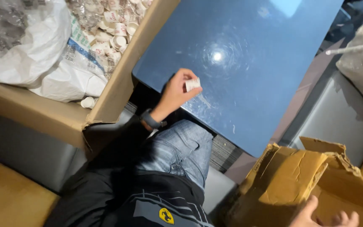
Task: Unpacking and sorting small paper cups from cardboard boxes onto a blue table.
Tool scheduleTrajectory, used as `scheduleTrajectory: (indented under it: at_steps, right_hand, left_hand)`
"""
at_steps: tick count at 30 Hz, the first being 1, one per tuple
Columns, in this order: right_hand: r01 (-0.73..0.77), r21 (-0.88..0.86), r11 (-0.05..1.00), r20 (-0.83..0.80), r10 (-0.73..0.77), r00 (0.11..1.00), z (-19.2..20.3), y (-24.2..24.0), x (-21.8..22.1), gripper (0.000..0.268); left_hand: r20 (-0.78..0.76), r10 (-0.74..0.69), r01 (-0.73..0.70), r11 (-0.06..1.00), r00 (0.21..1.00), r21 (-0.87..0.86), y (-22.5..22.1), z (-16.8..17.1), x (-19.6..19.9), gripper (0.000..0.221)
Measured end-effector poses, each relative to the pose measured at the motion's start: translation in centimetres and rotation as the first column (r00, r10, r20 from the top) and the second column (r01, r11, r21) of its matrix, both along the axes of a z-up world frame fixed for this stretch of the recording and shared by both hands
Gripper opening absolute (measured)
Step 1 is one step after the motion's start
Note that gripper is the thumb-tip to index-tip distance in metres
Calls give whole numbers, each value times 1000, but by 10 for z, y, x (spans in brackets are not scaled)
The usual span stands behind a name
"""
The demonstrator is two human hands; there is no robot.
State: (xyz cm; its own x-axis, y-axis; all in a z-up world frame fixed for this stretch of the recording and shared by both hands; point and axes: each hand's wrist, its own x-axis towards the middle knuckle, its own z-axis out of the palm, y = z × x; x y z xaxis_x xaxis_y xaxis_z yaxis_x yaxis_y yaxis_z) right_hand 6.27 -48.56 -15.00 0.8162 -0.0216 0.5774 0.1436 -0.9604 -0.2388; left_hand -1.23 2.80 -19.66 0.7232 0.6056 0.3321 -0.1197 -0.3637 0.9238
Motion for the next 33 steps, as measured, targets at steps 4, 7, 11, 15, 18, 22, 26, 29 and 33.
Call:
scheduleTrajectory:
  at_steps: [4, 7, 11, 15, 18, 22, 26, 29, 33]
  right_hand:
    - [-412, 584, 699, -210, 620, 756, 77, 203, -50, 68]
    - [-498, 717, 487, -290, 858, 423, 74, 272, -66, 66]
    - [-596, 728, 339, -262, 941, 215, 60, 300, -73, 36]
    - [-519, 813, 264, -248, 963, 102, 40, 293, -47, 35]
    - [-449, 825, 342, -211, 925, 317, 28, 278, -24, 30]
    - [-351, 845, 402, -220, 861, 458, 16, 255, -5, 34]
    - [-379, 799, 466, -220, 815, 537, 7, 237, -1, 35]
    - [-464, 689, 557, -204, 763, 614, -2, 221, -2, 36]
    - [-437, 687, 581, -267, 760, 592, -22, 208, 1, 38]
  left_hand:
    - [114, -443, 360, 524, 889, -772, -53, 20, -28, 34]
    - [188, -499, 432, 437, 846, -789, -89, 19, -60, 35]
    - [27, -493, 444, 758, 870, -478, -58, 87, -107, 42]
    - [-362, -292, 380, 902, 885, 202, 16, 152, -151, 33]
    - [-685, -33, 184, 972, 727, 149, 92, 191, -155, 31]
    - [-523, 181, 187, 797, 833, 574, 227, 137, -121, 24]
    - [-941, 150, 465, 839, 302, 283, 329, 1, -74, 42]
    - [-902, 123, 432, 845, 414, 314, 372, -154, -67, 93]
    - [-836, 171, 367, 840, 521, 400, 326, -109, -54, 124]
